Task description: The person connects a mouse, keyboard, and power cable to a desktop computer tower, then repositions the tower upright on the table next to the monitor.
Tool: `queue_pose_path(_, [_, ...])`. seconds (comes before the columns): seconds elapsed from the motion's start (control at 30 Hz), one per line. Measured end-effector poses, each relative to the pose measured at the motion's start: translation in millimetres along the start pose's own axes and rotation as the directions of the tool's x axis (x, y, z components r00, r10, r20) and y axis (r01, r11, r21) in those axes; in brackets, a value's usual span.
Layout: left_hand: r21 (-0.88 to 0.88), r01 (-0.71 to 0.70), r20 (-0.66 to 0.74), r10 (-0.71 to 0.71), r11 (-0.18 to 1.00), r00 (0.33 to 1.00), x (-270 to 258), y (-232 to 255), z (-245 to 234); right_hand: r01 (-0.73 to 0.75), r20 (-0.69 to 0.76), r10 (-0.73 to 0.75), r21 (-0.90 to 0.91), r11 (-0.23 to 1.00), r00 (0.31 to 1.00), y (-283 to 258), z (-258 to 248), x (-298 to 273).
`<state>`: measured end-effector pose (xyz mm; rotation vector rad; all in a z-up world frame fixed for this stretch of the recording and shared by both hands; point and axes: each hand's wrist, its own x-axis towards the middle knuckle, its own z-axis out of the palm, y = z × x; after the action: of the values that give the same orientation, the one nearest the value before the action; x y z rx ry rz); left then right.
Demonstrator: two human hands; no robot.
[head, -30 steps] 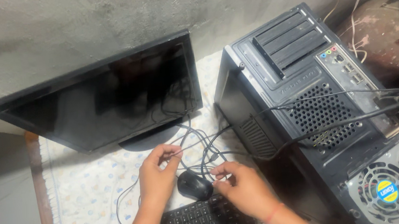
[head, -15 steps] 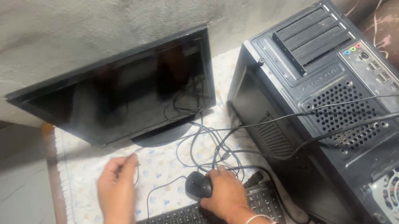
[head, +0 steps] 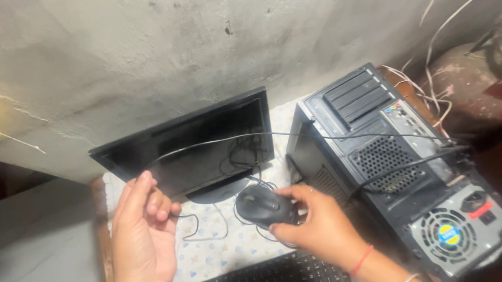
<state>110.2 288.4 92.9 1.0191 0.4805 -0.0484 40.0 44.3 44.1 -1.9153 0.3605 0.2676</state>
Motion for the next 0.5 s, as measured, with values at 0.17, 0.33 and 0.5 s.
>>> queue_pose_path(0.17, [-0.097, 0.016, 0.027, -0.013, 0.995, 1.000, -26, 37, 7, 0.119, -0.051, -0.117, 0.032, 0.992, 0.992, -43, -40, -25])
queue_pose_path(0.33, [-0.178, -0.018, 0.039, 0.025, 0.984, 0.999, -53, 79, 5, 0.219, -0.132, -0.226, -0.068, 0.973, 0.965, -70, -74, -45])
queue_pose_path(0.5, [-0.262, -0.021, 0.044, 0.033, 0.965, 0.998, -65, 115, 6, 0.235, -0.182, -0.275, -0.213, 0.948, 0.944, -92, -97, -63])
